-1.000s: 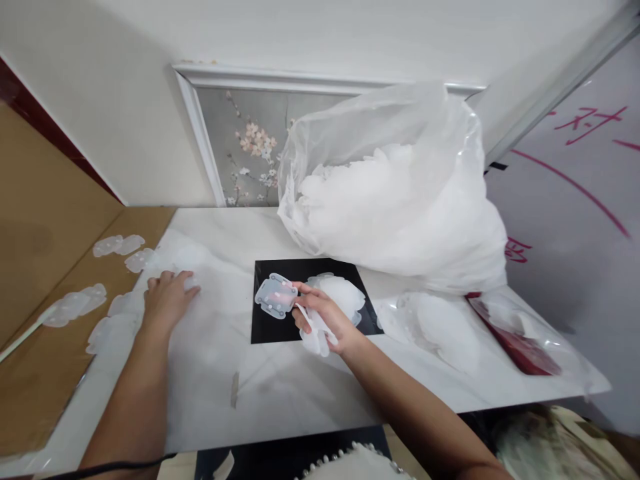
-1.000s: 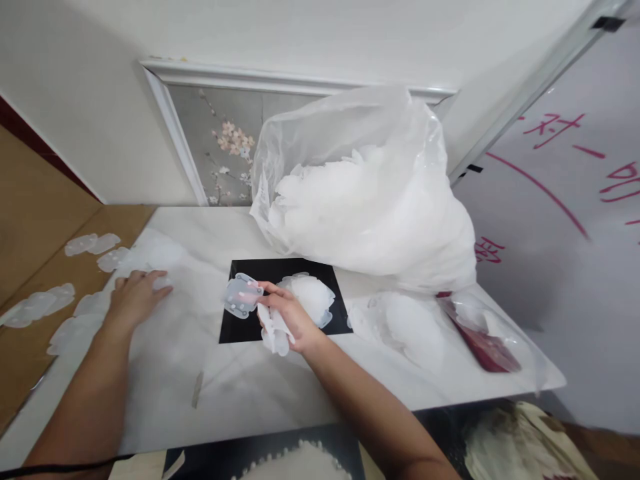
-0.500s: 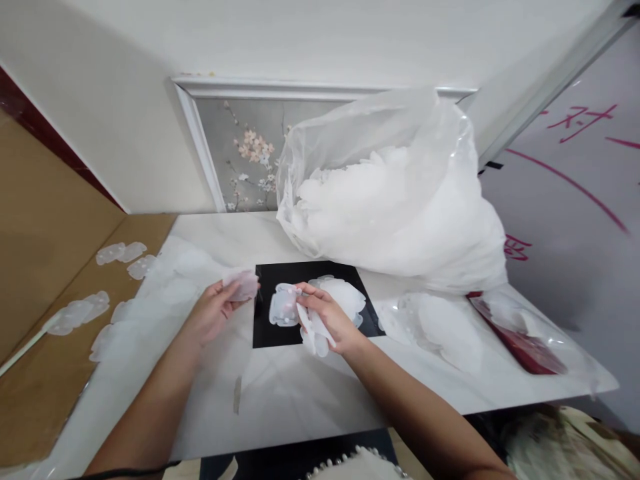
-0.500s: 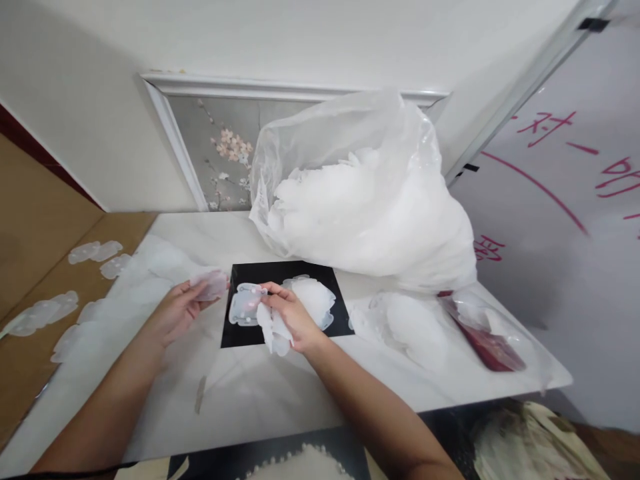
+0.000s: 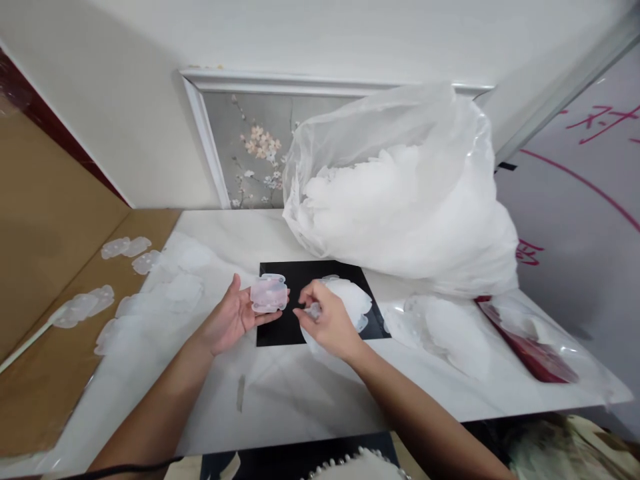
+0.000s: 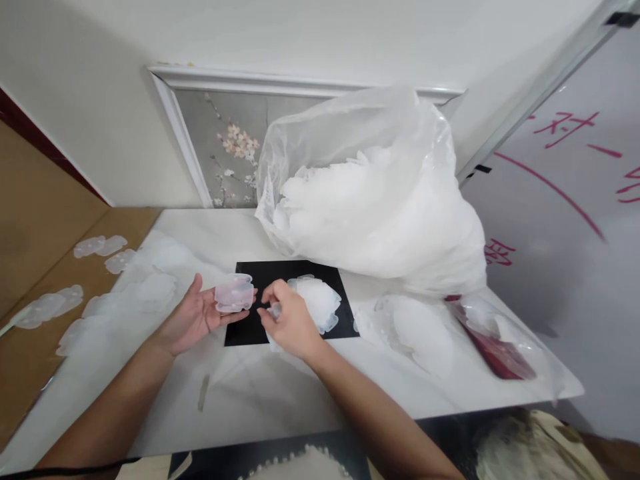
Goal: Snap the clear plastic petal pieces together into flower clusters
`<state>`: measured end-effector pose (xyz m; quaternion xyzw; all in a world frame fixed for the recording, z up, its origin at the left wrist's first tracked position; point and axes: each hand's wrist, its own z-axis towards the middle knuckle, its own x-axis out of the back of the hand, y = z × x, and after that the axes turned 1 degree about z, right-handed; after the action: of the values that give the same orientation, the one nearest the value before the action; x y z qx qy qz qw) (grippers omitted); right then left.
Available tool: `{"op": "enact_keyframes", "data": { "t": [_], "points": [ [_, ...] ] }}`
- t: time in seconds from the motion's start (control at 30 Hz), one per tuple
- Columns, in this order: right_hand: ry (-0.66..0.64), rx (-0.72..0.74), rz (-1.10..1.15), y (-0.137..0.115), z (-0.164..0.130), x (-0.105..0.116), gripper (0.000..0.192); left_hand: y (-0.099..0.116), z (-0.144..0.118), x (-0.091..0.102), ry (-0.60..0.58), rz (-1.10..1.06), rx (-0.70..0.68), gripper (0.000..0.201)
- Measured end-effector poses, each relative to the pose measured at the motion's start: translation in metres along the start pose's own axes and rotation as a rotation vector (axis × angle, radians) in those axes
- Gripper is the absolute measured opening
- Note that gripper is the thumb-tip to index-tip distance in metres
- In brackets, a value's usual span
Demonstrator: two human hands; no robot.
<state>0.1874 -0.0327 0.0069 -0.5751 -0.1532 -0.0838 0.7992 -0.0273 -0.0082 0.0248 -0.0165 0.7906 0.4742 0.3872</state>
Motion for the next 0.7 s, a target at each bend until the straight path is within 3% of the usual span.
{"op": "enact_keyframes", "data": {
  "t": [0.1,0.2,0.4,0.7],
  "points": [
    [-0.013,0.165,-0.165,0.0031,-0.0025,-0.0039,0.036,-0.0013,-0.0003,-0.0016,-0.03,0.017,-0.007,0.079],
    [-0.032,0.234,-0.27,0.0065,-0.0046,-0.0068,0.049,-0.0033,0.0001,-0.0024,-0.059,0.04,-0.01,0.079],
    [-0.047,0.319,-0.416,0.0085,-0.0063,-0.0081,0.049,-0.0071,0.0002,-0.0027,-0.087,0.059,-0.007,0.078],
    [-0.03,0.337,-0.4,0.0085,-0.0054,-0.0091,0.041,-0.0098,0.001,-0.0028,-0.096,0.089,-0.003,0.079]
  ]
}}
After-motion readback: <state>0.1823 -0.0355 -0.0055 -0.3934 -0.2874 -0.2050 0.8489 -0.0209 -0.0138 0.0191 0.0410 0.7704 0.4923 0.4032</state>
